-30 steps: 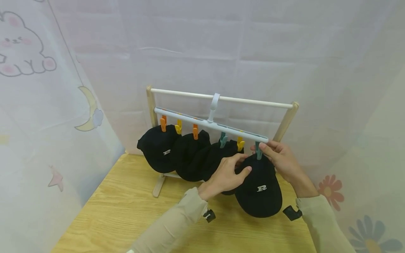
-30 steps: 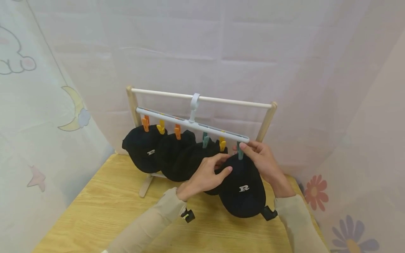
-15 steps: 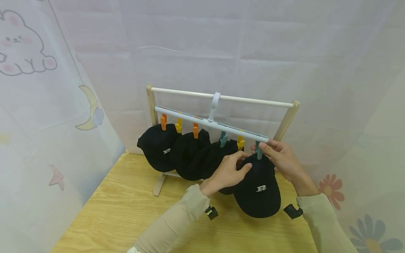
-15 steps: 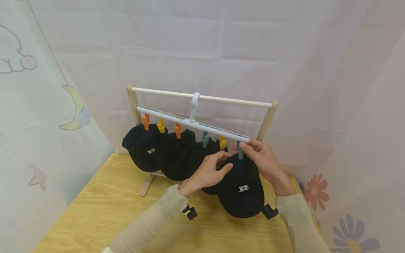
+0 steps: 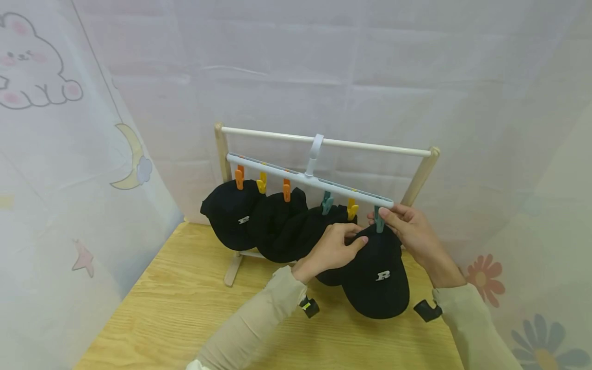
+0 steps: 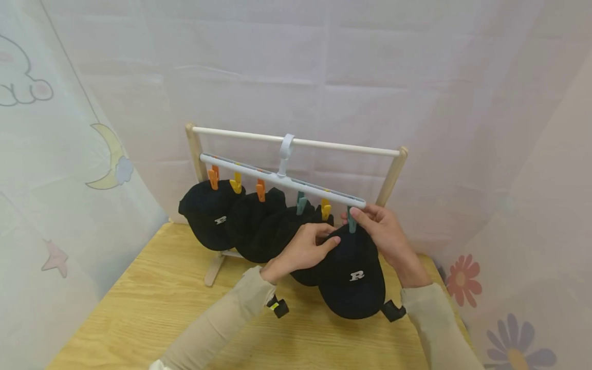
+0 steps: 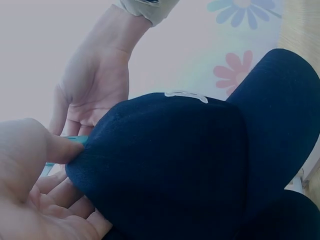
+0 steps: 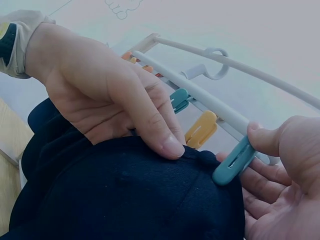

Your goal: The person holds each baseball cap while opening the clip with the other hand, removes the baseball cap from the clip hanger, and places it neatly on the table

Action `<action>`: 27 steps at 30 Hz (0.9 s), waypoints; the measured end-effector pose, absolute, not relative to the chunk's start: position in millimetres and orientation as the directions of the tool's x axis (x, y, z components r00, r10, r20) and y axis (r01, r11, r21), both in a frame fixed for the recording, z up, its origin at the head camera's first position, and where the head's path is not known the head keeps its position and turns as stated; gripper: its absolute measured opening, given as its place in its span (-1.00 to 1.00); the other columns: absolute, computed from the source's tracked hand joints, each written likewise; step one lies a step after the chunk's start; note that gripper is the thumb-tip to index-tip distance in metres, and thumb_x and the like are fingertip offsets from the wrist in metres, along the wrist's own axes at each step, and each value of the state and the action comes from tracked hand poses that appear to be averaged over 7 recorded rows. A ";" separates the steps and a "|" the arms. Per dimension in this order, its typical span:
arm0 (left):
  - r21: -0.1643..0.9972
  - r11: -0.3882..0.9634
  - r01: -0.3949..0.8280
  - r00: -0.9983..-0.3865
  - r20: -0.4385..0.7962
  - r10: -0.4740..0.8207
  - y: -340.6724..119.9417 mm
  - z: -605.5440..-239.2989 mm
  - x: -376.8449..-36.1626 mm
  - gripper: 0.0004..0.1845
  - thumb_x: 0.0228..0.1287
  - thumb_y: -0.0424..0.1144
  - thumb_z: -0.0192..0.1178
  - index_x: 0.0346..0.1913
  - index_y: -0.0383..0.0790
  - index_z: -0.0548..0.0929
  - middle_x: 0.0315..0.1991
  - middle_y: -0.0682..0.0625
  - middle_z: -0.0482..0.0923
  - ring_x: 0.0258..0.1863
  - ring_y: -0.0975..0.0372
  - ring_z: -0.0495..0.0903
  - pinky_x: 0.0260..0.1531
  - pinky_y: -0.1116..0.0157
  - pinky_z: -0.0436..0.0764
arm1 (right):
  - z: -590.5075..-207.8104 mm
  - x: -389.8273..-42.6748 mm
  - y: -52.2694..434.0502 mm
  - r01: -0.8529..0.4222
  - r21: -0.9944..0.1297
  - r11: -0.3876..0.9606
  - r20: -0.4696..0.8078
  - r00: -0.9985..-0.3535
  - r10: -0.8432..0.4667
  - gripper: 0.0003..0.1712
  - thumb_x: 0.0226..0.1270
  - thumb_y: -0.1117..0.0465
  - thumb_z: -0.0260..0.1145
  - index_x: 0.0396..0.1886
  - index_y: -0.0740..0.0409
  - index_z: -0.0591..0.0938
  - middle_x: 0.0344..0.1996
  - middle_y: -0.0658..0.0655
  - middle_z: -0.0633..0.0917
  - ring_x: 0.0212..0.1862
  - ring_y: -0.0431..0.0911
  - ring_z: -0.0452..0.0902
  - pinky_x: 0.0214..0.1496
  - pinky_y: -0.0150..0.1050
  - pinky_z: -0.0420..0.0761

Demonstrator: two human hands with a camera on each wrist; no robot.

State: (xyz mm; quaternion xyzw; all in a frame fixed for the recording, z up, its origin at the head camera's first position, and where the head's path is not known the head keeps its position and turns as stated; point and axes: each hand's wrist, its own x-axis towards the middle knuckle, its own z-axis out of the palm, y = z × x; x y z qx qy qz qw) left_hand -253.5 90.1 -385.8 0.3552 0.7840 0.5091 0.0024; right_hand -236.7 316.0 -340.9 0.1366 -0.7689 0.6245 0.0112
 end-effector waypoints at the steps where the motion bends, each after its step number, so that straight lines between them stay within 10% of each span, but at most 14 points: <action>1: 0.801 0.233 0.552 -0.751 0.355 0.557 90.1 -386.0 -253.4 -0.66 0.63 -0.17 0.20 0.25 -0.27 0.72 0.23 -0.07 0.74 0.23 0.18 0.71 0.28 0.28 0.65 | -342.1 -237.1 315.6 -0.231 -0.956 0.178 0.197 -0.961 -0.192 -0.65 0.70 0.03 0.21 0.22 0.13 0.68 -0.02 -0.02 0.86 0.07 -0.25 0.76 0.23 -0.50 0.59; 27: 0.852 0.190 0.488 -0.782 0.330 0.529 91.5 -390.6 -249.4 -0.72 0.62 -0.18 0.22 0.18 -0.24 0.76 0.11 -0.04 0.78 0.05 0.32 0.76 0.09 0.39 0.69 | -351.1 -241.9 308.1 -0.300 -0.950 0.091 0.289 -0.951 -0.112 -0.82 0.67 0.16 0.26 0.08 0.00 0.75 -0.18 -0.10 0.87 -0.09 -0.24 0.82 0.05 -0.43 0.71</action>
